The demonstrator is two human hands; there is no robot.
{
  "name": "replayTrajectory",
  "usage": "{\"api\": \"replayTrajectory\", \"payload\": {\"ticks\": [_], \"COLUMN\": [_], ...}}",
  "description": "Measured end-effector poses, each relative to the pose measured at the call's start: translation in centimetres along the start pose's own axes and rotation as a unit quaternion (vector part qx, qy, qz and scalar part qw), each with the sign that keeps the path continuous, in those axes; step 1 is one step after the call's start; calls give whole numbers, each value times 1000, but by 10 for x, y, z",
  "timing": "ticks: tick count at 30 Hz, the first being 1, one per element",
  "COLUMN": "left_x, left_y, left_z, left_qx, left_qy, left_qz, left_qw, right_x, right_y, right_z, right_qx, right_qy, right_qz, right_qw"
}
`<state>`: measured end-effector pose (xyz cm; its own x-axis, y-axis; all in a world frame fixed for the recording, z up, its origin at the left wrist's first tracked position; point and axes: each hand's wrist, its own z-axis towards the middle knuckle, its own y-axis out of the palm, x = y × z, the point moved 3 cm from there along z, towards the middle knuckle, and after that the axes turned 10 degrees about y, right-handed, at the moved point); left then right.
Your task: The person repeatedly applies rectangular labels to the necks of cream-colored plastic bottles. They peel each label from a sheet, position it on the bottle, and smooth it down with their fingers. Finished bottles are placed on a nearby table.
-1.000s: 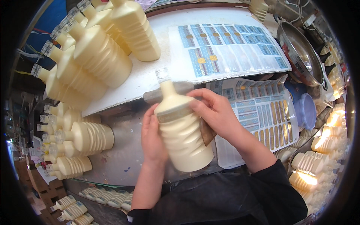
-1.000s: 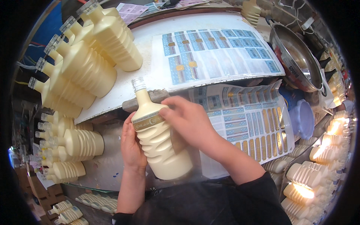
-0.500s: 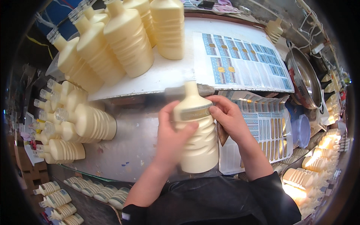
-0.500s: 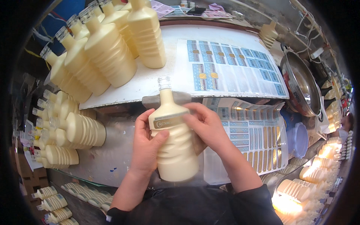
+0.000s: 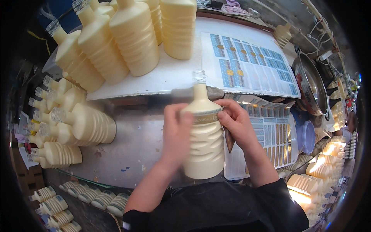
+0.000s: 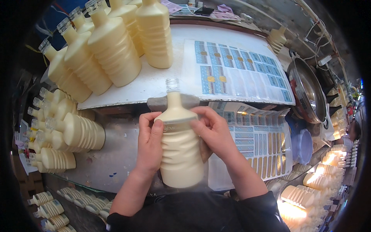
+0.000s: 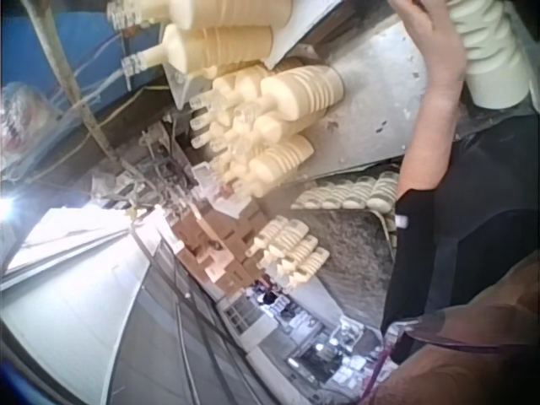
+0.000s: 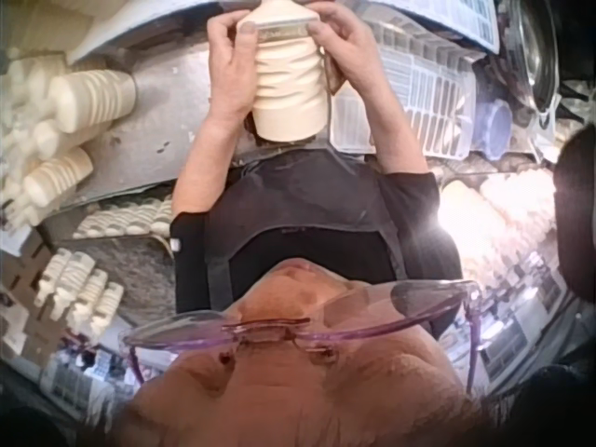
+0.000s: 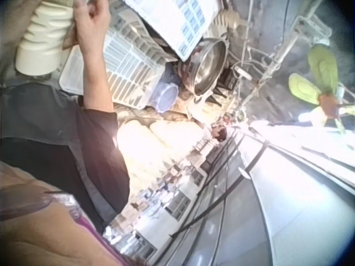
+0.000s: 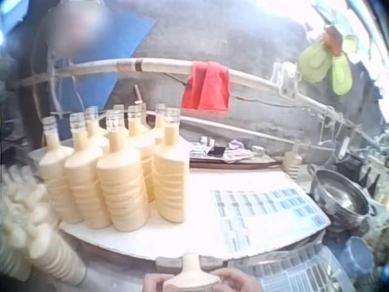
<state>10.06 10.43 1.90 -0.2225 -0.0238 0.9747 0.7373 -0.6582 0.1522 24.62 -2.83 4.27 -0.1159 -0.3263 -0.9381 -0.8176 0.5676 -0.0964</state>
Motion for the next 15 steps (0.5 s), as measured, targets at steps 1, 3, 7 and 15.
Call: {"api": "replayTrajectory", "payload": {"ticks": [1, 3, 7, 15], "left_x": [0, 2, -1, 5], "left_y": [-1, -3, -8, -1], "left_z": [0, 1, 3, 4], "left_qx": [-4, -12, -13, -19], "left_qy": [-17, -50, -114, -47], "left_qz": [-23, -67, -195, -54], "left_qw": [1000, 996, 974, 997], "right_x": [1, 3, -3, -1], "right_y": [0, 0, 2, 2], "right_z": [0, 2, 0, 1], "right_qx": [4, 11, 19, 13], "right_qy": [-3, -10, -6, -2], "right_qz": [3, 9, -3, 24], "right_qw": [1000, 1000, 1000, 1000]}}
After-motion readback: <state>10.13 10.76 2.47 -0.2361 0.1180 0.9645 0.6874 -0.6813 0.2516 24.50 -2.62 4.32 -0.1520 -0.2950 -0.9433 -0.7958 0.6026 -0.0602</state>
